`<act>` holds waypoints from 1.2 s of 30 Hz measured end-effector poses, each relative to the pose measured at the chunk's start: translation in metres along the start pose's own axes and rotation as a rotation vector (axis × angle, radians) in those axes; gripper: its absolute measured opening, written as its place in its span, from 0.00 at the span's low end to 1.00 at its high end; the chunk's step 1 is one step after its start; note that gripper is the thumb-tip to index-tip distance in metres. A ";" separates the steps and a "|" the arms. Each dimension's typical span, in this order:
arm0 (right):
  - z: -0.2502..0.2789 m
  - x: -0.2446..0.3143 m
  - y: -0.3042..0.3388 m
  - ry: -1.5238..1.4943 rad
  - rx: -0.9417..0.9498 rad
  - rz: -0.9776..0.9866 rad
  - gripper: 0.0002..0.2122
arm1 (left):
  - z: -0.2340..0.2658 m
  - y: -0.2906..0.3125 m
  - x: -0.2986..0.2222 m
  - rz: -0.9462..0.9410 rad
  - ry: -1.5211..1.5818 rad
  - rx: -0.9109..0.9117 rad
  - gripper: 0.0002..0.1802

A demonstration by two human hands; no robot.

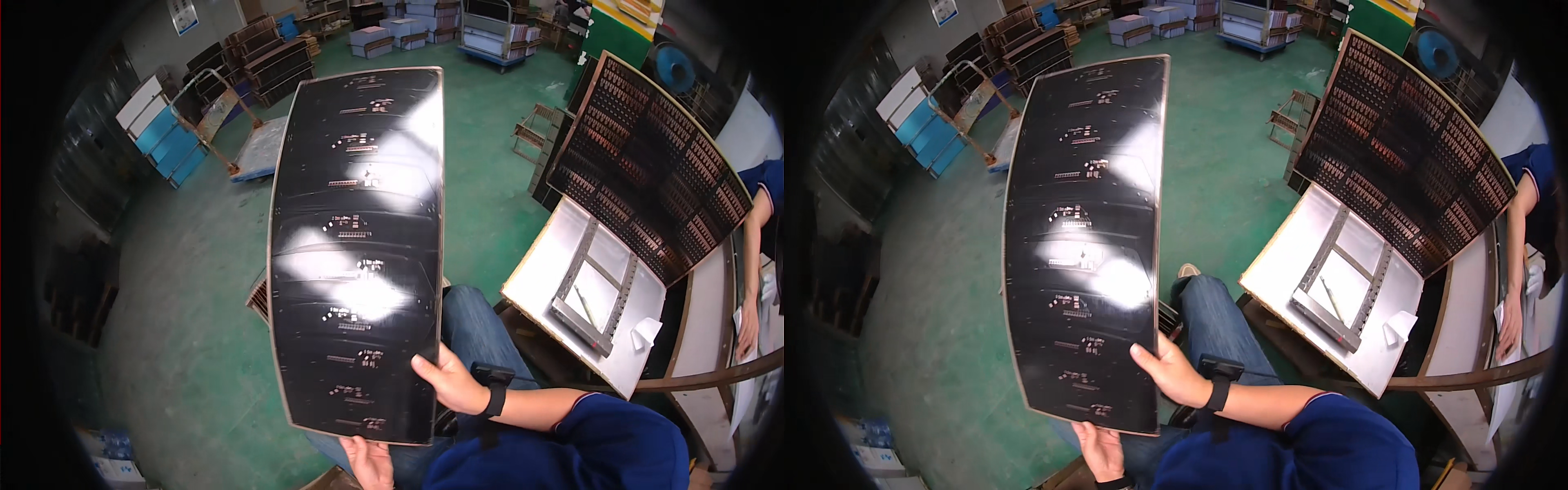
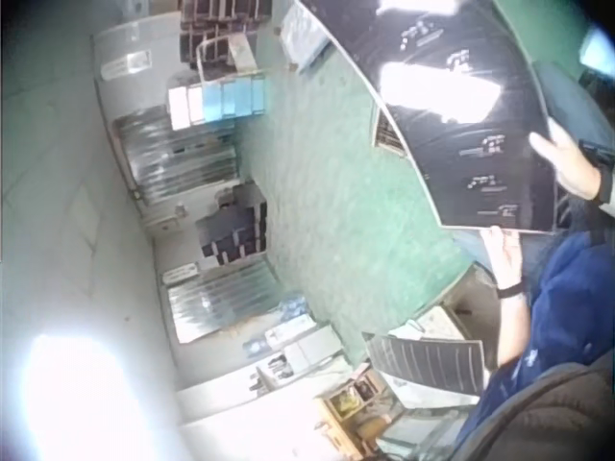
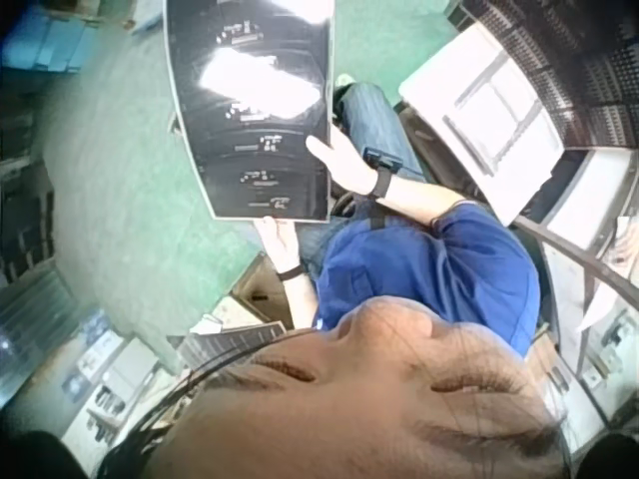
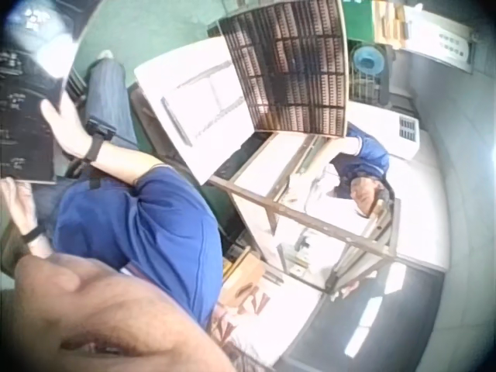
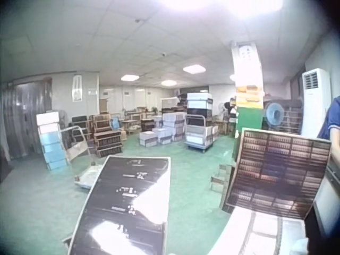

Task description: Inspecting and sorting large curved black panels in a manufacturing facility.

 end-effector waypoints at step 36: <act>0.076 -0.138 -0.169 1.205 0.086 0.134 0.19 | 0.053 -0.081 -0.037 -0.512 -1.765 -0.377 0.12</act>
Point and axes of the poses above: each hand's wrist, its own y-axis away from the middle knuckle, its own z-axis out of the back of the hand, x = y × z, the point moved 3 cm from there along -y, towards the middle knuckle
